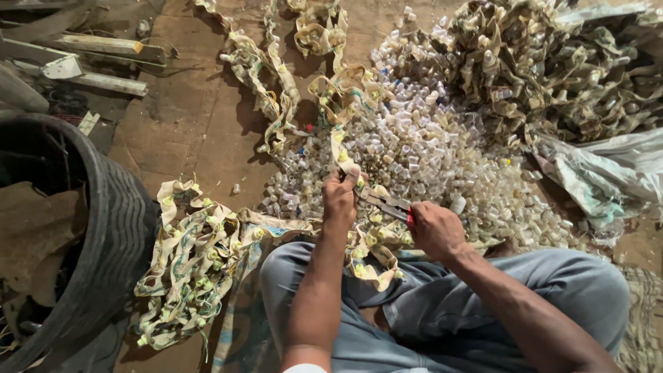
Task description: The person sits cross-legged on the floor and uses red-handled pliers to cut small plastic caps off a long, woven plastic strip. The person repeatedly pulls the strip taut, positions the pliers, and snips off the caps, which fall onto a large pile on the floor.
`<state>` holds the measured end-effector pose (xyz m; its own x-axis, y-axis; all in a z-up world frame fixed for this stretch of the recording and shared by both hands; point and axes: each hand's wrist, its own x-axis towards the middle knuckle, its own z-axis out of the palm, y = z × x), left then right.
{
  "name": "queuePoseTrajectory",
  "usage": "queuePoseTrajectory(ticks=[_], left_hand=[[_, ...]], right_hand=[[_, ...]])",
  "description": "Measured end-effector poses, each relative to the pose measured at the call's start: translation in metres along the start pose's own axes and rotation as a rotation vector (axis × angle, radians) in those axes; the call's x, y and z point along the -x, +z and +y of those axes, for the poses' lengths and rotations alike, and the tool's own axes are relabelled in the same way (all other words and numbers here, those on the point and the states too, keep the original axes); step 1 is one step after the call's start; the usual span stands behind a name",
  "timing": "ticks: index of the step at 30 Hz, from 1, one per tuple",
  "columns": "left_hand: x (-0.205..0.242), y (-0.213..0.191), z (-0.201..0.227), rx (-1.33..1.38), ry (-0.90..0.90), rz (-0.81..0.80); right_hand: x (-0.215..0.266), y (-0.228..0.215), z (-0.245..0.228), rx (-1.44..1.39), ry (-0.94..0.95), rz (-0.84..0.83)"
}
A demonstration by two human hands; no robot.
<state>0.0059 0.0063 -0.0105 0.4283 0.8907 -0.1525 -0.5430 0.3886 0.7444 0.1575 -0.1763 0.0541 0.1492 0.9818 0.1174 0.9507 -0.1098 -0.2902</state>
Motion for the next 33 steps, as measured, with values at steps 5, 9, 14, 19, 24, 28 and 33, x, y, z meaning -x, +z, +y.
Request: queuePoseTrajectory(ticks=[5, 9, 14, 19, 24, 28, 33], left_hand=[[-0.027, -0.031, 0.033, 0.019, -0.101, 0.583], [-0.019, -0.02, 0.023, 0.2, -0.019, 0.216], [0.004, -0.005, 0.007, 0.059, -0.17, 0.061], [0.01, 0.005, 0.014, 0.038, -0.167, 0.047], [0.011, 0.007, 0.012, 0.068, -0.169, 0.078], [0.009, 0.007, 0.012, 0.08, -0.157, 0.062], [0.017, 0.007, 0.011, 0.018, -0.088, -0.067]], right_hand=[[0.024, -0.015, -0.004, -0.115, -0.24, 0.367], [0.026, -0.018, 0.004, -0.192, -0.013, 0.308], [0.012, -0.005, 0.017, -0.543, 0.379, -0.039], [0.01, -0.006, 0.016, -1.041, 0.661, -0.337], [0.013, -0.013, 0.017, -1.205, 0.615, -0.401], [0.011, -0.011, 0.022, -1.105, 0.634, -0.481], [0.006, -0.014, 0.011, -1.307, 0.524, -0.334]])
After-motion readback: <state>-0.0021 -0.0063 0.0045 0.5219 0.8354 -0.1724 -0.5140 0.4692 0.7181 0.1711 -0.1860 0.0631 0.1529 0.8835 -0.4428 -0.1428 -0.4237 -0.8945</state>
